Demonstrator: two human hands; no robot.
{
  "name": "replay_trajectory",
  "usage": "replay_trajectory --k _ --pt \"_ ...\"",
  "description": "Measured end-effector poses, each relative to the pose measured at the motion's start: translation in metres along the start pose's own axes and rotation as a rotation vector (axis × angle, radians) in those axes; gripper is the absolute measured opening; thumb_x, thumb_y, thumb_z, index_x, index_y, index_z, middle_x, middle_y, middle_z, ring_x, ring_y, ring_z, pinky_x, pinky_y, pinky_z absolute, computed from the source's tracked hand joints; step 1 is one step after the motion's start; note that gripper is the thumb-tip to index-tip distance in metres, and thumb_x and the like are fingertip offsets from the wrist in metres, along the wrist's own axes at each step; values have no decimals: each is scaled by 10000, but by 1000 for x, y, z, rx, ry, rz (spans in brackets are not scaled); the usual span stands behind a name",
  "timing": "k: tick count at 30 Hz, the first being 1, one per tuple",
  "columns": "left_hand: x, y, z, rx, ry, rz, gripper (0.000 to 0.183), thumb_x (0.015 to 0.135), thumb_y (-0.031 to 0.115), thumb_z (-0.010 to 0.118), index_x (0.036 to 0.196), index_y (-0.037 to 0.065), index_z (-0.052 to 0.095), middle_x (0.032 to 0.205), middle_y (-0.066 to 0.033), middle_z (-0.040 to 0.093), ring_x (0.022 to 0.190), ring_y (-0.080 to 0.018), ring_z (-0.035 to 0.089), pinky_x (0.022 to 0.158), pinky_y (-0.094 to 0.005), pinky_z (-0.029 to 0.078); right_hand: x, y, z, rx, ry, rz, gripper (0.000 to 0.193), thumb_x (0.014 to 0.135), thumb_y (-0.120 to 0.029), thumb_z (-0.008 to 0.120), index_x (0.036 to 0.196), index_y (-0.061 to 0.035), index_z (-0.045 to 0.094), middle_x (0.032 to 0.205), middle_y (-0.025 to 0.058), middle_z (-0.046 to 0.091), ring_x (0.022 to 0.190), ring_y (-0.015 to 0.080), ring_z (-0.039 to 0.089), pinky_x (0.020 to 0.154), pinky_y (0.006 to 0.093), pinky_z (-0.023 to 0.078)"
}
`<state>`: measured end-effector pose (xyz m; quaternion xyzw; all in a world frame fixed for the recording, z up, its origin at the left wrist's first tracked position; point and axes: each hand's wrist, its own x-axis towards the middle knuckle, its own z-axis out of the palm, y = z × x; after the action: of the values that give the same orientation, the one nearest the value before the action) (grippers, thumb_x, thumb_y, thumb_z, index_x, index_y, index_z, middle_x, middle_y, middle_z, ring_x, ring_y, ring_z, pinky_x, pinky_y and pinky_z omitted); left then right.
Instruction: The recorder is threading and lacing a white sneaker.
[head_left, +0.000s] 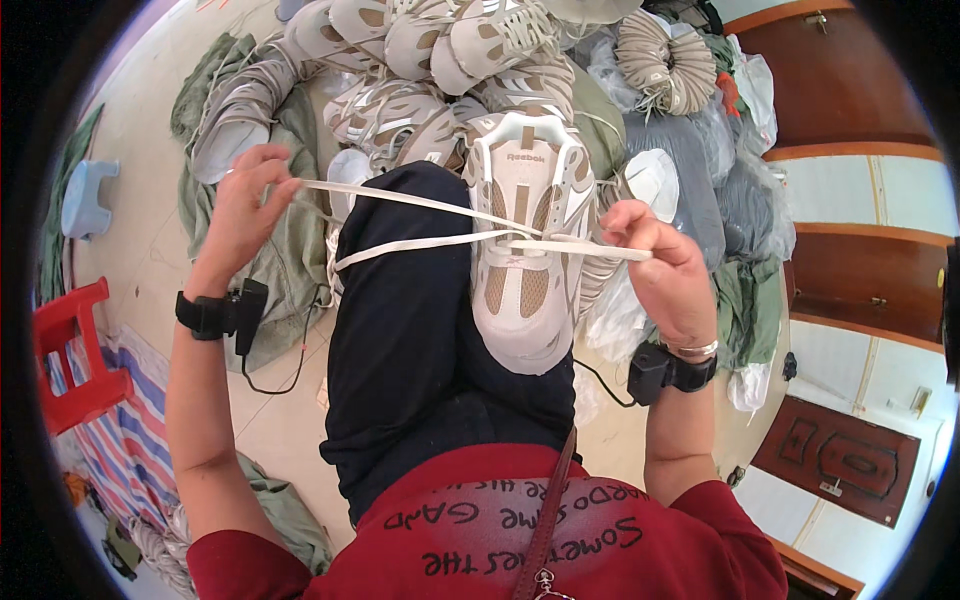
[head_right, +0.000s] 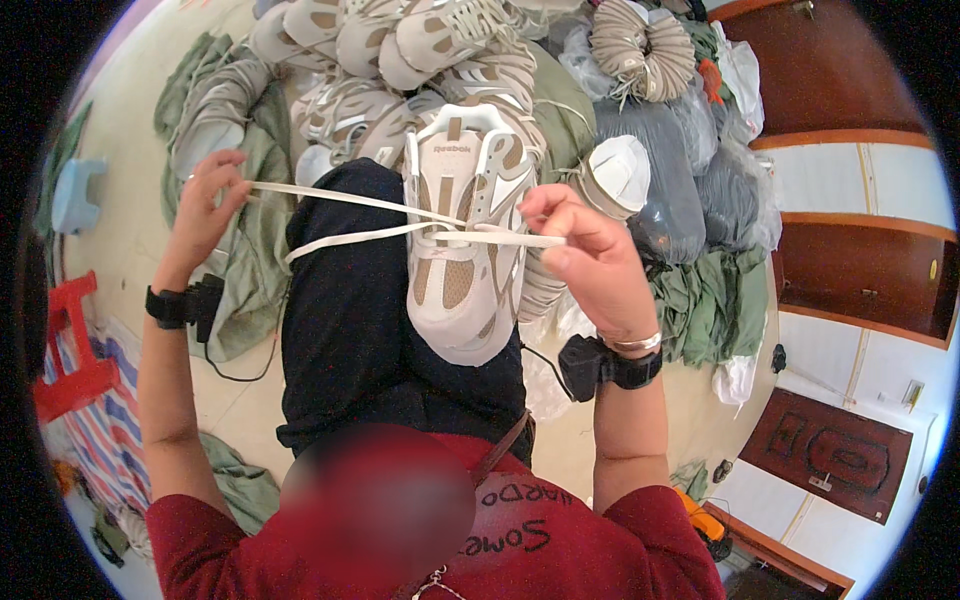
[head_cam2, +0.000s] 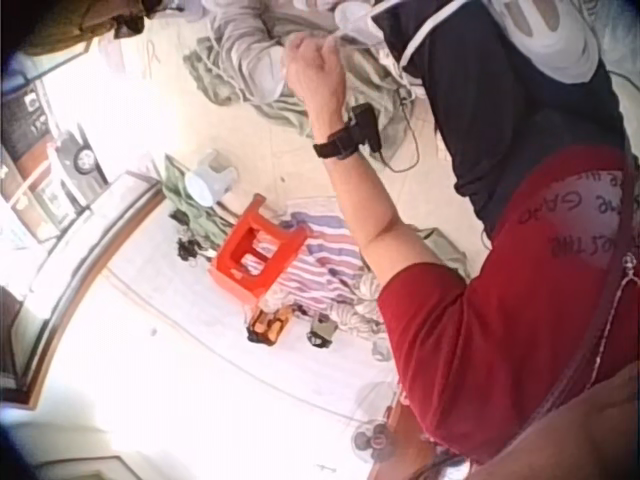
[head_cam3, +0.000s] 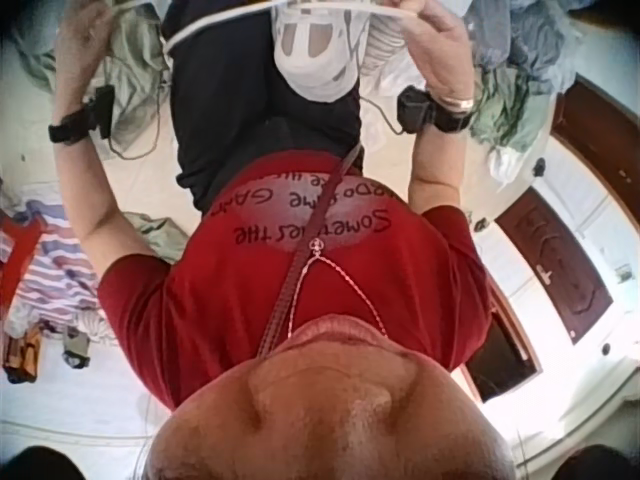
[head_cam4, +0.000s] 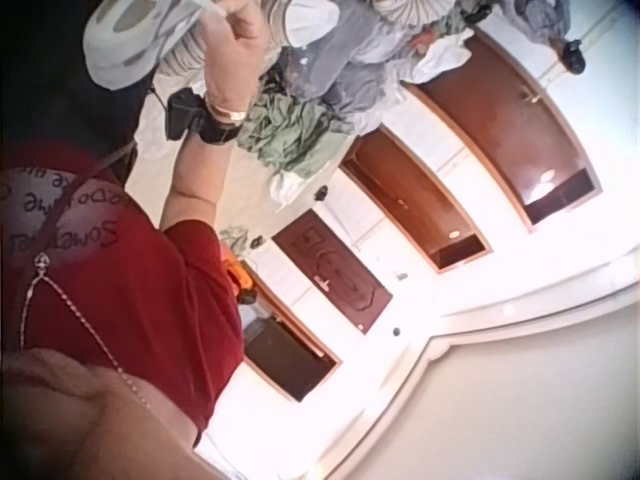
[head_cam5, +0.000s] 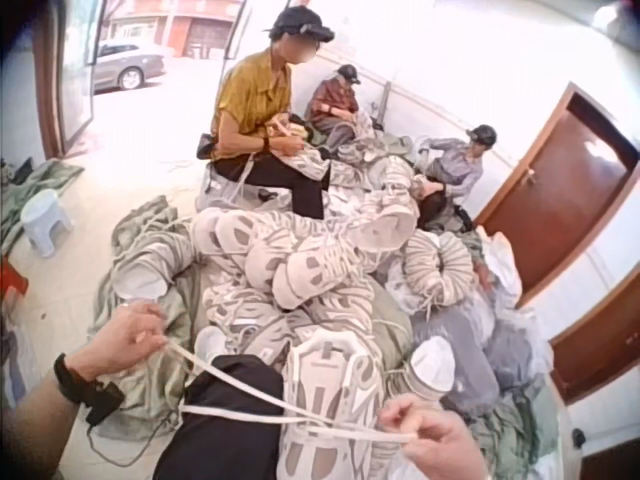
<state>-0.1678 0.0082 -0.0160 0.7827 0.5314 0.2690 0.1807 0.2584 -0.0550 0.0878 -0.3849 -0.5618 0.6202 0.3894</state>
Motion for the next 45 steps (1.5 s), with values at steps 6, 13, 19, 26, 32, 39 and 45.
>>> replay_trajectory --k 6,13,19,26,32,39,45 --pt "-25 -81 -14 76 70 -171 183 869 199 612 813 25 598 1110 -137 600 1028 -315 548 905 -390 405 11 13 13 -275 37 65 152 759 -81 714 800 -62 569 1103 50 511 1029 137 467 944 275 338" --pt "-47 -150 -34 312 155 -268 244 893 269 592 844 30 615 1111 -134 610 1022 -322 567 887 -375 423 27 32 25 -643 152 -9 132 742 -74 677 771 -43 552 1000 58 516 908 152 510 804 262 400" --pt "-59 -173 -36 253 94 -304 284 903 291 574 859 15 624 1072 -156 619 991 -325 584 854 -386 444 30 41 22 -696 171 -38 99 727 -65 616 780 -38 537 967 70 492 846 175 514 739 270 422" --pt "-54 -167 -34 433 230 -464 319 925 325 519 879 32 636 971 -132 638 929 -321 608 788 -406 461 28 37 21 -695 108 -58 185 753 -90 629 933 -58 599 996 48 471 852 148 489 764 256 408" --pt "-29 -145 -27 659 250 -430 272 894 305 551 1062 99 610 984 -132 641 949 -327 605 803 -426 465 27 36 24 -667 84 -79 263 765 -100 640 1019 -61 583 994 59 471 920 182 480 796 278 402" --pt "28 53 13 -13 137 82 265 825 103 634 1082 45 606 1083 -134 617 1036 -312 558 909 -362 416 18 43 34 -888 199 -245 289 738 -67 677 1010 -55 583 1013 120 517 983 276 511 827 344 424" --pt "22 150 44 -98 36 257 183 765 98 674 929 74 595 1000 -92 589 1061 -295 539 1027 -477 307 9 56 49 -995 373 -350 227 721 -41 712 927 -46 617 1001 107 555 940 276 542 812 360 438"
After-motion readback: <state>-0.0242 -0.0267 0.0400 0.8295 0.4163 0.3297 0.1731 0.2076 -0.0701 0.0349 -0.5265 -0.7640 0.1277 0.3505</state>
